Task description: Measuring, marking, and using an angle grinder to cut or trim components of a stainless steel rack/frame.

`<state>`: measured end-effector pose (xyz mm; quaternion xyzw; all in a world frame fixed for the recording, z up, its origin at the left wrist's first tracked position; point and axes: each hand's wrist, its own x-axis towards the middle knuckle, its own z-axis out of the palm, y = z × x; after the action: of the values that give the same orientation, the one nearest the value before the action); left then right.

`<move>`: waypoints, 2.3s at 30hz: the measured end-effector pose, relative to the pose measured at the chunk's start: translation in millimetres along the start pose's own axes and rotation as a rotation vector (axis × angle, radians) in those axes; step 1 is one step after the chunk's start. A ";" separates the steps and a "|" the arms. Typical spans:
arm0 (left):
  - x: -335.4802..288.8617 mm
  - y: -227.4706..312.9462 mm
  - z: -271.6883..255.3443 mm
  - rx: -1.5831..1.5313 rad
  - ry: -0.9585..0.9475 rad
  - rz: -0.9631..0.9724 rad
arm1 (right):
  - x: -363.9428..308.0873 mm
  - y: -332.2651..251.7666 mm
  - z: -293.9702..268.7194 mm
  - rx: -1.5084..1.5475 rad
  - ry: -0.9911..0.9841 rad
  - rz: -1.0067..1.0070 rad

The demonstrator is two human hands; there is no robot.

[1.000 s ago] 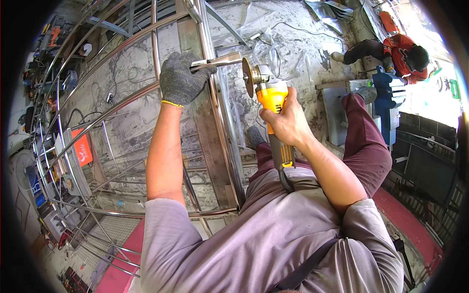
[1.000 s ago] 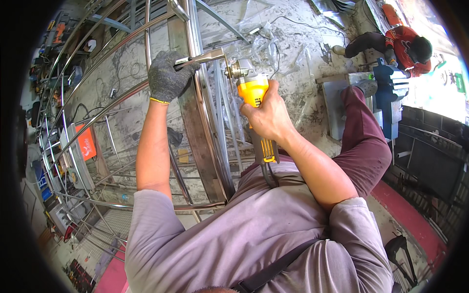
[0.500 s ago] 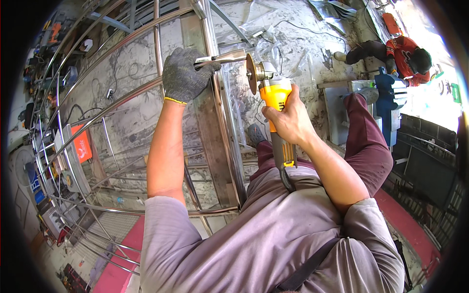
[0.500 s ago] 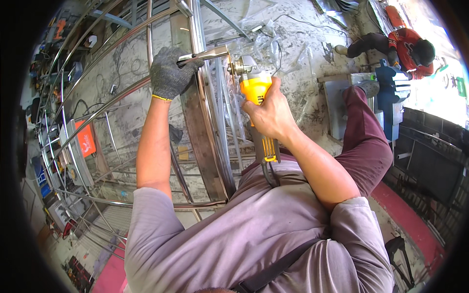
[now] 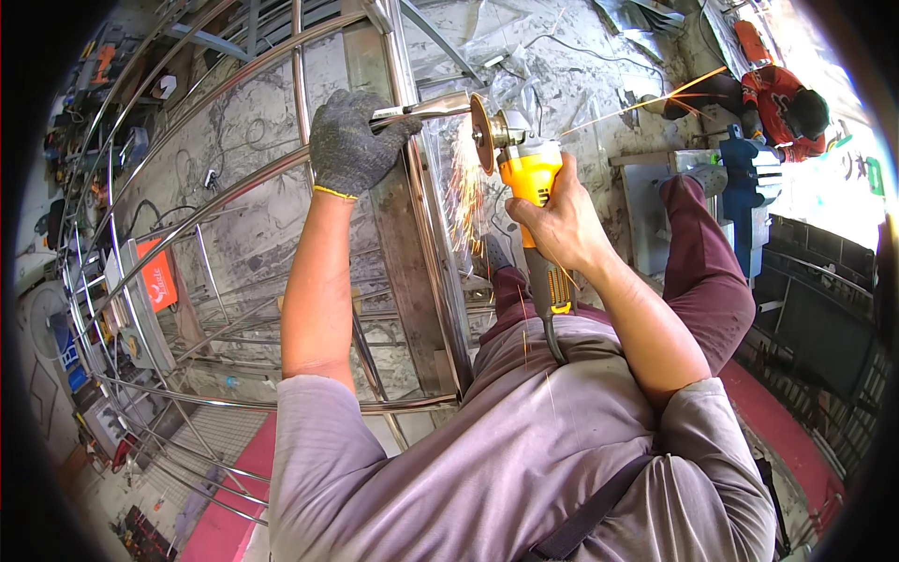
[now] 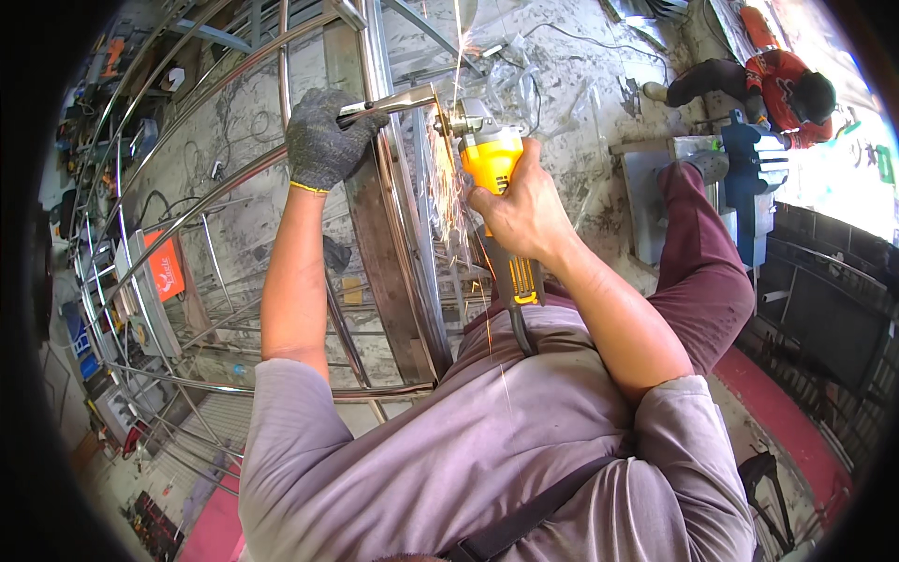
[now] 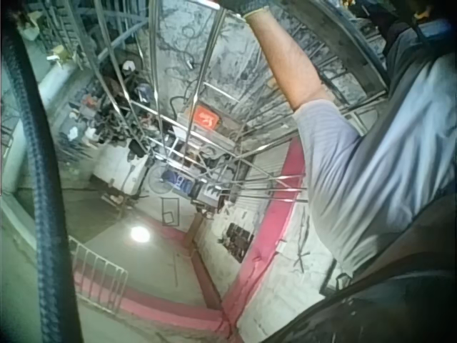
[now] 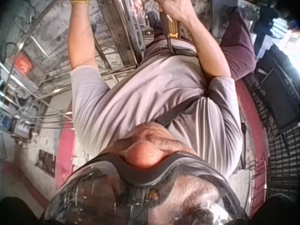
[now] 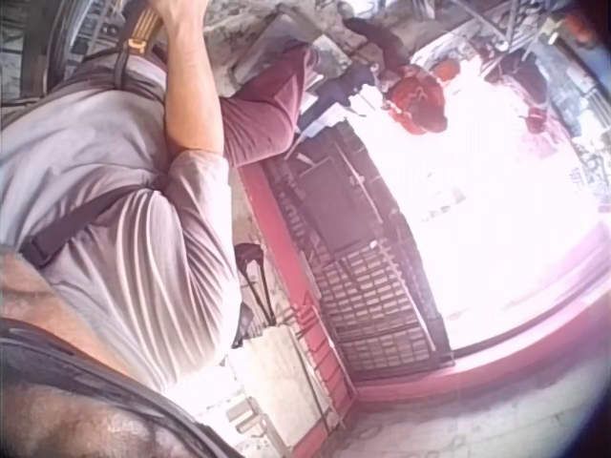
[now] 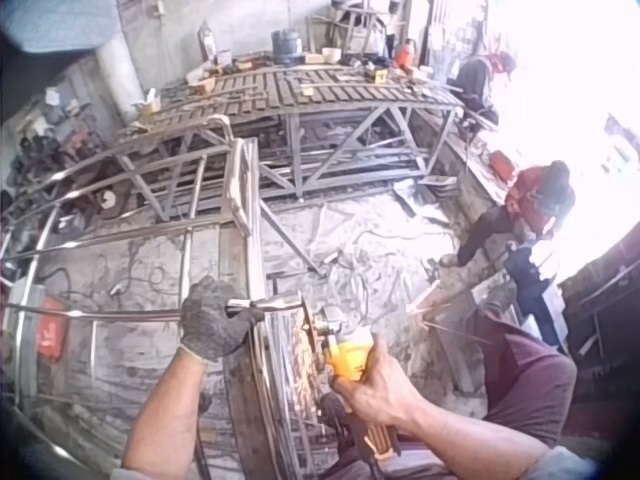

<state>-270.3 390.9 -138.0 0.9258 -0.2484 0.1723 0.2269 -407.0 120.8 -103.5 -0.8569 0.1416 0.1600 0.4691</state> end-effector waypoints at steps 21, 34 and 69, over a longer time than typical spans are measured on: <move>-3.0 -5.8 3.6 0.013 0.015 0.030 | -1.3 -7.8 -4.2 0.009 -0.036 -0.014; -0.7 -4.3 0.0 0.037 0.007 0.081 | 3.5 -9.5 -4.1 -0.013 -0.015 -0.054; -1.5 -6.2 3.5 -0.028 0.004 0.062 | 19.5 -4.0 -0.4 -0.006 -0.046 0.016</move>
<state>-267.5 394.5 -143.7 0.9141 -0.2787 0.1777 0.2350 -387.6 120.7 -108.1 -0.8532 0.1370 0.1838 0.4685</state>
